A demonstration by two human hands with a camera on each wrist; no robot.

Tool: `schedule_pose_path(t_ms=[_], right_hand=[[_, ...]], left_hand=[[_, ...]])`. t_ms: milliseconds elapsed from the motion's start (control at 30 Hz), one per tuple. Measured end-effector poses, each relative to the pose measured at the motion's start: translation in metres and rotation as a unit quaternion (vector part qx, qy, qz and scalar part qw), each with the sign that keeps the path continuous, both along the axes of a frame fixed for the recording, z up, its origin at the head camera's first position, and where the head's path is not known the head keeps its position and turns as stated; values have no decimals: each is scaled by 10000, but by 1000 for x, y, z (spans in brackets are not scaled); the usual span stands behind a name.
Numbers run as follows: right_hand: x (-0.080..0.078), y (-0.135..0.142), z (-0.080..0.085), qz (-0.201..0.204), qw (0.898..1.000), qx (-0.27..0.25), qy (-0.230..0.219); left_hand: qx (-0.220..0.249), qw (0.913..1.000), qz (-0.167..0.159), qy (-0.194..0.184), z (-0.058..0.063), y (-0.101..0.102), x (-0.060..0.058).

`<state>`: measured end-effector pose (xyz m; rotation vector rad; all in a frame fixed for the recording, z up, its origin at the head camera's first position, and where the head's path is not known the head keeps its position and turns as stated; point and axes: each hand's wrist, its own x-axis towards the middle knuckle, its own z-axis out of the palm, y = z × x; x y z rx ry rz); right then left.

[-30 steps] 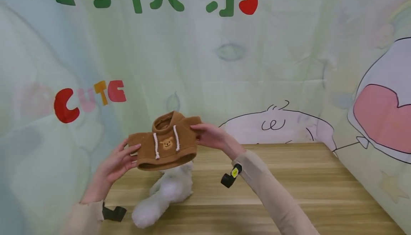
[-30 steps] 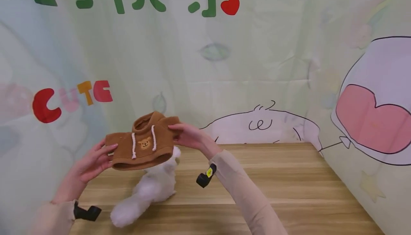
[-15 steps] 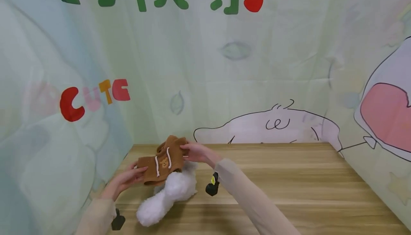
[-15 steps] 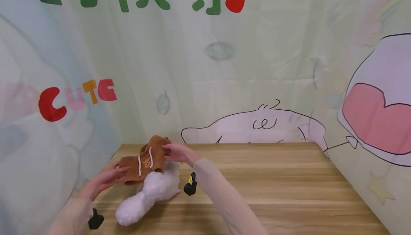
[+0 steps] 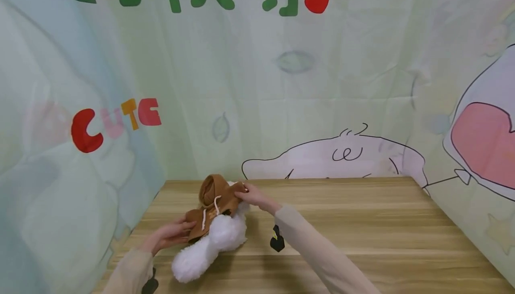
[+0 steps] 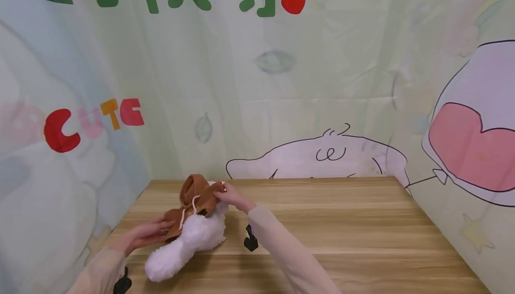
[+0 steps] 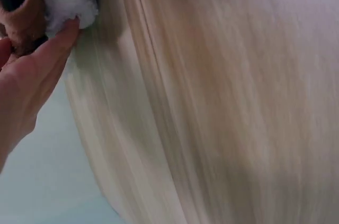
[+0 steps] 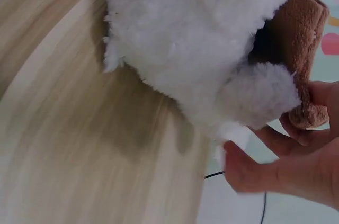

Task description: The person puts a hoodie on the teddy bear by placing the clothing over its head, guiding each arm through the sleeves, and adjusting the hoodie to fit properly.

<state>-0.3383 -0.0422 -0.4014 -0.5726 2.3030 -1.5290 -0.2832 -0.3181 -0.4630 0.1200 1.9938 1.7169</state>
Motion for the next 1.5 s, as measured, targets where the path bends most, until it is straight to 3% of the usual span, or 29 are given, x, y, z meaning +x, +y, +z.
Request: schedule_pose_path(t_ms=[67, 167, 400, 433, 467, 667, 700, 733, 933, 1000, 1233, 1500], right_hand=[[7, 10, 3, 49, 9990, -170, -409], [3, 24, -5, 110, 9952, -391, -896], [-16, 73, -29, 127, 9960, -345, -819], [-17, 82, -30, 100, 9961, -312, -817], [-16, 92, -31, 94, 9964, -265, -802], [-6, 165, -35, 42, 9948, -332, -962], [-3, 177, -35, 4, 9941, -348, -1023], [-1, 189, -35, -14, 9934, -350, -1090], [15, 241, -34, -385, 9898, 118, -1364], [17, 247, -34, -384, 9905, 247, -1298], [14, 244, -39, 282, 9957, -68, -881], [6, 240, -47, 149, 9916, -416, -1214]], left_hand=[[61, 10000, 5, 14, 0, 6, 0], [222, 9997, 36, -20, 2, 17, -1], [644, 9977, -183, 55, 6, 62, -6], [723, 9971, -207, 132, 5, 71, -8], [1026, 9935, -402, 269, -7, 76, -18], [1210, 9918, -113, 408, -12, 145, -27], [1034, 9942, 127, 281, -1, 162, -18], [1082, 9939, 111, 204, 0, 173, -18], [1366, 9885, -627, -153, 0, 223, -16], [1249, 9894, -722, -192, -2, 233, -18], [1120, 9927, -282, -351, -10, 243, -24], [1102, 9935, -195, -232, -14, 239, -29]])
